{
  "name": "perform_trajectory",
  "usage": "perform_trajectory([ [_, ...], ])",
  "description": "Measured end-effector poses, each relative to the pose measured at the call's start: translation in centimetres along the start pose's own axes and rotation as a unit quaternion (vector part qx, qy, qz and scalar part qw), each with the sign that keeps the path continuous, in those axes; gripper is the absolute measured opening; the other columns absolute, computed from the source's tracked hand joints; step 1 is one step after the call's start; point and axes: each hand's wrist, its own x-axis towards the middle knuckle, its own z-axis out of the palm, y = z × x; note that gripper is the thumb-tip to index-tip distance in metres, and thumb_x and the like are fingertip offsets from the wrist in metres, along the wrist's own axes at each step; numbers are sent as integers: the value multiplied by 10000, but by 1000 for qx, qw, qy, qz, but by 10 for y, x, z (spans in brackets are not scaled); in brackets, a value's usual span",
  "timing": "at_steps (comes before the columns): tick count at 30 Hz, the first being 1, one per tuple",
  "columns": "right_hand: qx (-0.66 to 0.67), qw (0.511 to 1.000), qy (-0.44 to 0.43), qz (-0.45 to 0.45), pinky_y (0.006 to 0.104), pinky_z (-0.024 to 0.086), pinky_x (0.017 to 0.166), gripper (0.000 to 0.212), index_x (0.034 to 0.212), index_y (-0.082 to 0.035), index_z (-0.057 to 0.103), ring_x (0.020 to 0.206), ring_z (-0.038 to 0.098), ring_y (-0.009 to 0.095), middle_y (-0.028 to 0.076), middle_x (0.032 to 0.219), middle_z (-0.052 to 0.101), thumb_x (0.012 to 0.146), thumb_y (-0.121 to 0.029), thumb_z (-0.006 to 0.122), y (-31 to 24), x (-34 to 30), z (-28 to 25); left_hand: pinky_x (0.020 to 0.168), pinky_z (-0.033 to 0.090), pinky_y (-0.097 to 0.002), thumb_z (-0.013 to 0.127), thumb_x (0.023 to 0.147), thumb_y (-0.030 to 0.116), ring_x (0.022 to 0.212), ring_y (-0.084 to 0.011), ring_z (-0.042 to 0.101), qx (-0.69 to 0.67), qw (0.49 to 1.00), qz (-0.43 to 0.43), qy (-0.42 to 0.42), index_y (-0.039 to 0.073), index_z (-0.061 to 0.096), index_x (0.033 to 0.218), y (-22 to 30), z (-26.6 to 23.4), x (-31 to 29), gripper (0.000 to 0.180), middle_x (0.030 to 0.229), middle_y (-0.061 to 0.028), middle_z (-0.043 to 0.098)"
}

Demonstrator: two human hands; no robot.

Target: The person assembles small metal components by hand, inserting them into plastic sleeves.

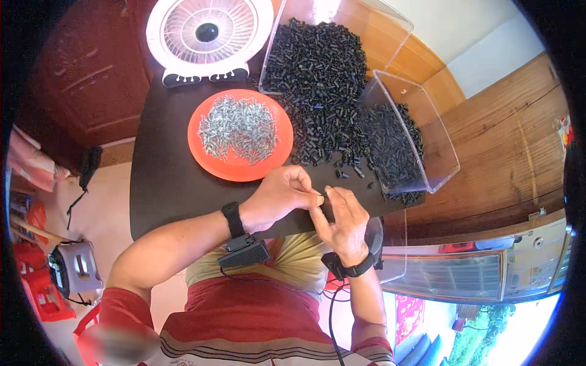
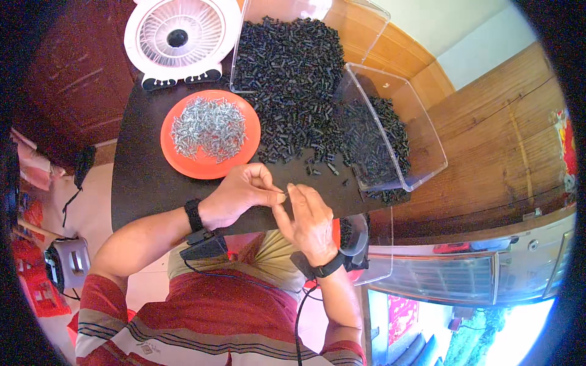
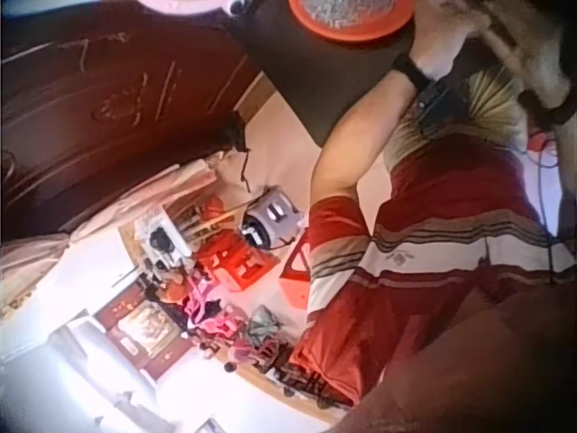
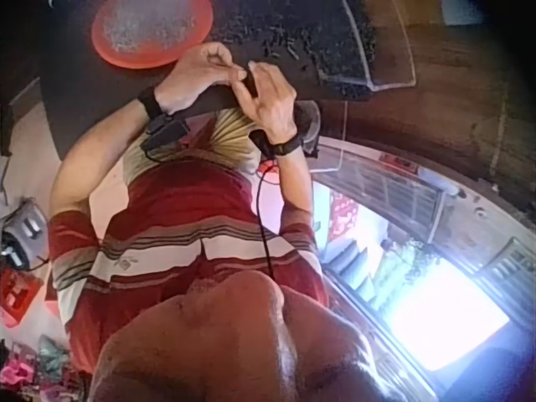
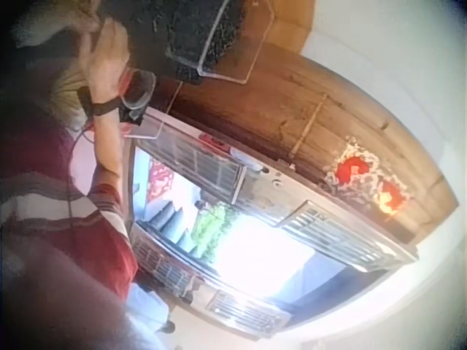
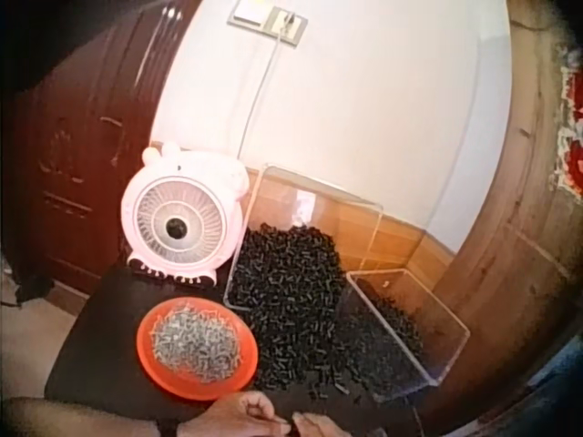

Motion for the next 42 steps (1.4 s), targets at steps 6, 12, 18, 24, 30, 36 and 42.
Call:
perform_trajectory([
  [6, 0, 1000, 0, -14, 368, 549, 661, 352, 987, 48, 619, 752, 656, 339, 198, 897, 649, 682, -58, 758, 1, 1, 4, 682, 530, -251, 701, 801, -25, 773, -129, 651, 6, 1000, 2, 9, 35, 544, 825, 1, 0, -1, 170, 852, -96, 681],
  [12, 18, 999, -7, -33, 358, 547, 608, 305, 960, 48, 620, 689, 653, 332, 192, 870, 652, 688, -31, 732, 3, 1, 6, 753, 550, -260, 681, 837, -17, 835, -137, 663, 13, 1000, -10, -19, 52, 524, 844, 1, -5, 0, 171, 895, -109, 684],
  [18, 73, 997, 4, 9, 344, 543, 632, 281, 942, 46, 626, 714, 661, 299, 191, 871, 654, 692, -17, 738, 6, 5, 5, 705, 547, -254, 694, 846, 44, 761, -109, 637, -31, 999, -13, -1, 33, 558, 874, 2, 2, -1, 140, 861, -61, 657],
  [24, 80, 996, -5, 35, 373, 551, 688, 346, 983, 27, 624, 798, 660, 336, 179, 907, 650, 694, -83, 780, 8, 3, 4, 720, 551, -253, 680, 876, 94, 777, -101, 636, -42, 999, -17, -24, 41, 570, 909, -2, -3, 2, 126, 870, -39, 652],
  [30, 74, 997, -12, 36, 370, 551, 687, 333, 983, 28, 630, 807, 662, 332, 182, 920, 649, 706, -88, 773, 6, 5, 2, 724, 548, -251, 673, 880, 88, 786, -92, 633, -19, 999, -21, -22, 43, 573, 916, 2, -2, 0, 116, 862, -31, 644],
  [36, 73, 997, 15, -1, 331, 540, 642, 296, 962, 44, 633, 725, 665, 301, 183, 874, 666, 708, -26, 768, 6, 6, 7, 733, 558, -257, 652, 896, 98, 804, -104, 643, -44, 999, -22, -22, 33, 570, 939, -1, -4, 2, 113, 874, -41, 644],
  [42, 74, 997, 22, 14, 333, 541, 635, 289, 947, 28, 635, 715, 666, 289, 165, 865, 669, 710, -43, 784, 6, 7, 7, 771, 570, -265, 610, 921, 96, 847, -121, 645, -58, 998, -21, -15, 17, 551, 970, -2, -5, 2, 110, 948, -61, 631],
])
